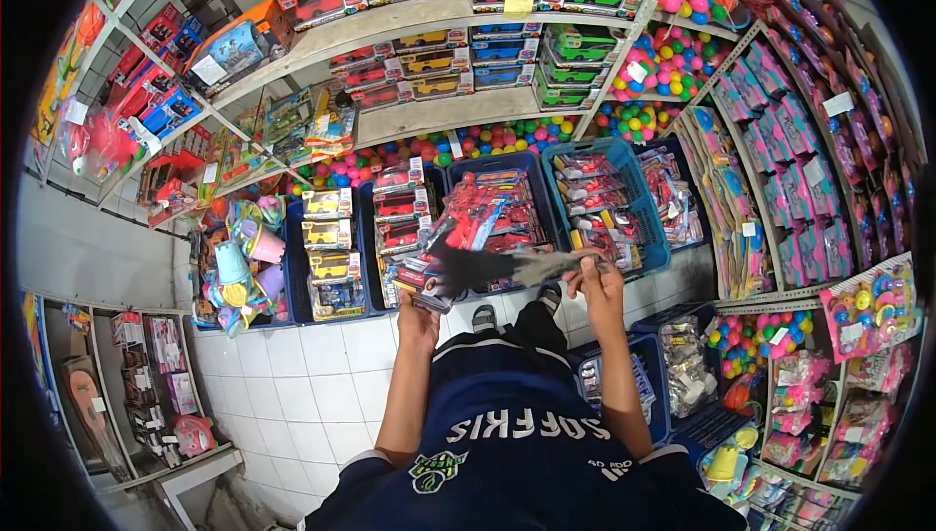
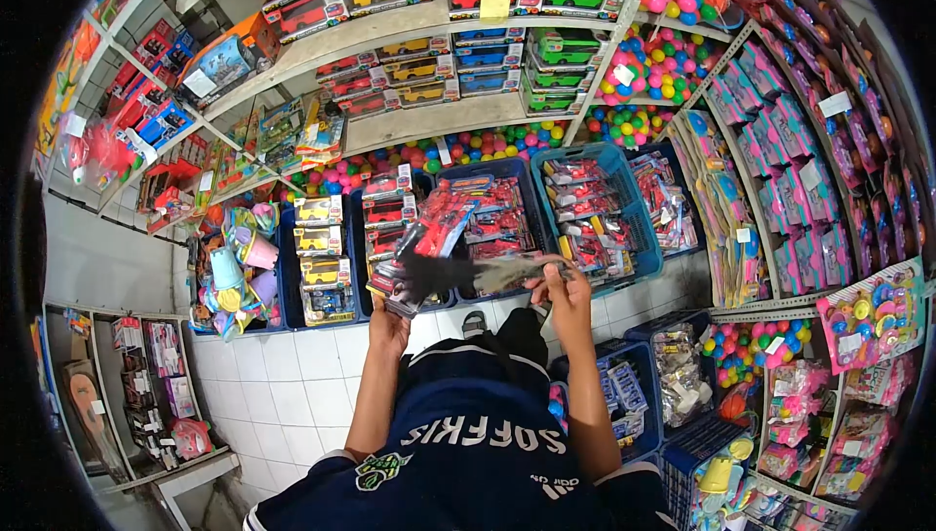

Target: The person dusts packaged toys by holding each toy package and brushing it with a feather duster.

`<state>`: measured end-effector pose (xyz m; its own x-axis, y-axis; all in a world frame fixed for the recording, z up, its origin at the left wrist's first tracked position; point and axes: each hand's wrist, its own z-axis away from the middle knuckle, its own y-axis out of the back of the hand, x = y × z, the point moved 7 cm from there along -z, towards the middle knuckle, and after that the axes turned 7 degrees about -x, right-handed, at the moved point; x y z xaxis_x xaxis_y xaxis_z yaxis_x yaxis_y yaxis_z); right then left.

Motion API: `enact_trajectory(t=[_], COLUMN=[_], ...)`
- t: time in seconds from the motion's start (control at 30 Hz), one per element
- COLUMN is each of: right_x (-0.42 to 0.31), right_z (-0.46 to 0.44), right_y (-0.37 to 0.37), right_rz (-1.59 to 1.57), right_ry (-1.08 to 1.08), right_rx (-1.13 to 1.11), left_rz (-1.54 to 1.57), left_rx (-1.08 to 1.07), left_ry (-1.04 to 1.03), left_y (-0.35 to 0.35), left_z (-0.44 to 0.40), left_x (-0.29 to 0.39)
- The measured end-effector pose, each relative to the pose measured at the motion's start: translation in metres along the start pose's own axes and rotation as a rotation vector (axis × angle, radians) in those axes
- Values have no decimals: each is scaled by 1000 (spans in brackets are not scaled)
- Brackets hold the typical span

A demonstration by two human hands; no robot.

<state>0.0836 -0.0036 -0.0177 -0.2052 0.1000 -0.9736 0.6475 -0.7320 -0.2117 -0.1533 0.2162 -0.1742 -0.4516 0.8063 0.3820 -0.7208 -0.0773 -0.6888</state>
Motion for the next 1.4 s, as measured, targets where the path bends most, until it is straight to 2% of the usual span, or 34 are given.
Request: enact_trajectory(t=[0.2, 0.3, 0.37, 0.43, 0.47, 0.53, 0.6, 0.7, 0.77, 0.9, 1.0, 1.1, 1.2, 1.33, 1.4], right_x=[4, 1, 1, 5, 4, 3, 5, 3, 11, 0, -7, -15, -29, -27, -35], right_z=[-6, -2, -5, -9, -9, -8, -7, -12, -18, -19, -24, -24, -20, -25, -25], right_y=[6, -5, -5, 8, 9, 3, -1, 7, 21, 11, 25, 25, 15, 33, 27], right_rz=[-6, 27, 36, 9, 6, 19, -11, 22, -22, -5, 113, 195, 133, 144, 165], right_ry=[33, -77, -50, 5, 8, -10, -43, 37, 37, -61, 47, 72, 33, 71, 66], right_rx=[98, -19, -5, 165, 165, 27, -3, 111, 237, 67, 214, 200, 145, 298, 200], left_rz=[-5, -8, -11, -32, -52, -56, -91, -84, -121, -266, -359, -437, -450, -483, -499], left_rx=[2, 33, 8, 26, 45, 57, 40, 56, 40, -16, 40, 19, 31, 3, -20], left_ry=[0, 5, 21, 14, 3, -18, -35, -21, -45, -119, -215, -322, -372, -396, -437], left_y=[1, 1, -1, -1, -1, 0, -4, -8, -13, -30, -42, -55, -62, -85, -93], left_z=[1, 6, 6, 7, 7, 7, 11, 13, 10, 13, 17, 17, 14, 12, 9], left_x=[2, 3, 2, 3, 4, 6, 10, 10, 10, 20, 26, 29, 32, 35, 36])
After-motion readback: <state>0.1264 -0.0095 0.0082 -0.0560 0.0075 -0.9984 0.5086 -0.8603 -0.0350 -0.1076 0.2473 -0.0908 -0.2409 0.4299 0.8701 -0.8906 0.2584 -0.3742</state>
